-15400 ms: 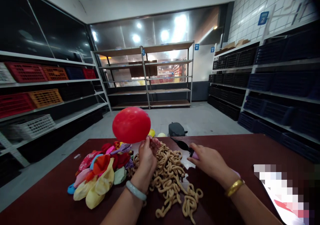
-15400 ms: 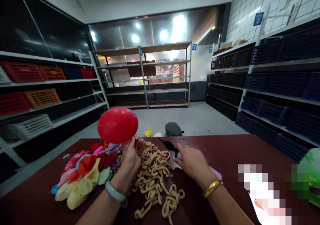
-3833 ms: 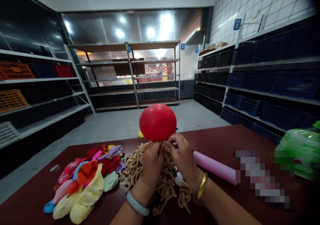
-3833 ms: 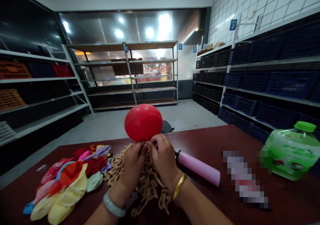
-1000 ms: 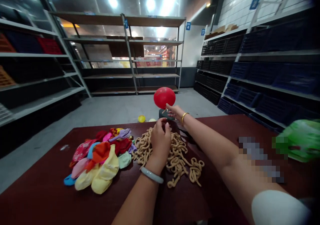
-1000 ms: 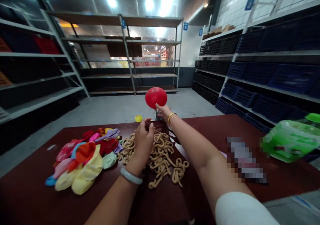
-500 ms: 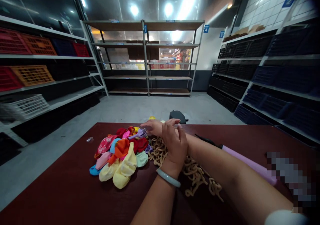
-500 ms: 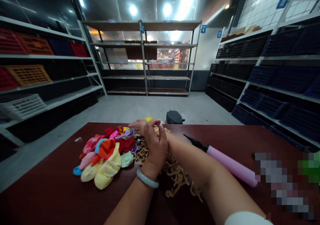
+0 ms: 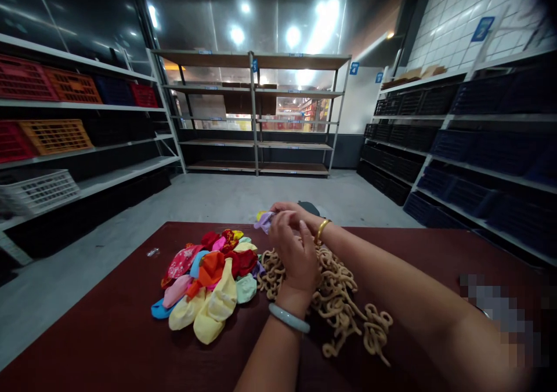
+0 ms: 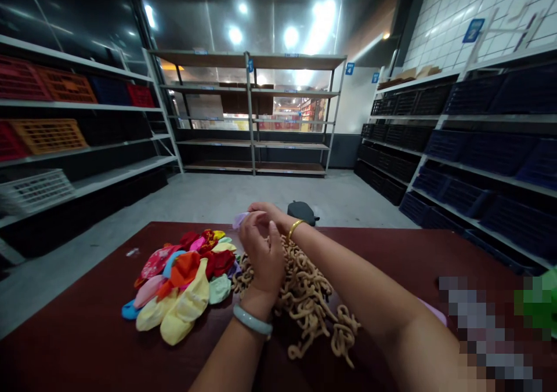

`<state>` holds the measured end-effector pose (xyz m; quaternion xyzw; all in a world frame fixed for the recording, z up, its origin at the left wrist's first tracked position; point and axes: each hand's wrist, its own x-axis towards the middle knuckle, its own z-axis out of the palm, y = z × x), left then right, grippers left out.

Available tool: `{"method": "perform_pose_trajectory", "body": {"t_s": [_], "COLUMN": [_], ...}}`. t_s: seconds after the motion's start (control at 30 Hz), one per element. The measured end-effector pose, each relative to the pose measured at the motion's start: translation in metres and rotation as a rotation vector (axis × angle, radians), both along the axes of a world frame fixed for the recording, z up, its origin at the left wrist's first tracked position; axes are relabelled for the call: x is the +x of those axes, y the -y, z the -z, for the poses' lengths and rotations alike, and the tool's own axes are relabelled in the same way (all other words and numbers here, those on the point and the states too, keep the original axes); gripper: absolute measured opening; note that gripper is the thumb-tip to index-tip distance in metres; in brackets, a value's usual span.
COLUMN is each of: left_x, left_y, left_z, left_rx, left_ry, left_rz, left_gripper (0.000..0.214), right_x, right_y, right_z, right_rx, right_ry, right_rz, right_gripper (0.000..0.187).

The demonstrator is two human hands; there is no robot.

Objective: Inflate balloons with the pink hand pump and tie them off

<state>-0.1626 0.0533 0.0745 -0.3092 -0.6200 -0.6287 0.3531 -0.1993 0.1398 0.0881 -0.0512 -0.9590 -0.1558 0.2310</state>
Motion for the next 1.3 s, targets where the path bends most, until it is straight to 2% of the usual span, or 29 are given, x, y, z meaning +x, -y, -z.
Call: {"method": "perform_pose_trajectory", "body": {"t_s": [0.1,0.17,0.27,0.37,0.5,0.7,0.9,1.0,1.1,1.2,1.3], "left_x": [-0.013,-0.022,-0.030,-0.024,-0.003,0.025,0.049,0.054,0.053,0.047,0.039], "left_y": [-0.001,-0.004,-0.012,-0.021,-0.027,-0.023,-0.015,-0.012,-0.013,-0.016,-0.017], "left_z": [0.003,0.009,0.020,0.023,0.016,0.005,-0.003,-0.005,-0.007,-0.012,-0.018], "left_rx": [0.061,0.066,-0.020,-0.131,-0.228,-0.441,-0.531,-0.425,-0.196,0.003,0.136], "left_ry": [0.126,0.266,0.473,0.641,0.776,0.935,1.083,1.156,1.224,1.321,1.354], "left_rz": [0.010,0.106,0.388,0.708,1.011,1.233,1.478,1.598,1.629,1.564,1.474], "left_gripper": [0.040,0.043,0.050,0.062,0.057,0.038,0.028,0.019,0.010,0.014,0.018], "right_x": [0.005,0.020,0.047,0.070,0.097,0.146,0.184,0.206,0.236,0.270,0.293], "right_y": [-0.032,-0.048,-0.064,-0.076,-0.095,-0.115,-0.114,-0.118,-0.131,-0.141,-0.136], "right_z": [-0.026,-0.036,-0.046,-0.054,-0.063,-0.075,-0.088,-0.088,-0.079,-0.055,-0.022], "right_rx": [-0.246,-0.384,-0.551,-0.668,-0.751,-0.810,-0.828,-0.856,-0.820,-0.728,-0.677], "right_ry": [0.101,0.147,0.180,0.180,0.163,0.174,0.196,0.141,0.160,0.340,0.386], "right_rz": [-0.251,-0.334,-0.362,-0.345,-0.304,-0.253,-0.225,-0.169,0.003,0.212,0.305], "right_gripper": [0.013,0.015,0.017,0.016,0.015,0.018,0.014,0.019,0.023,0.026,0.039]}}
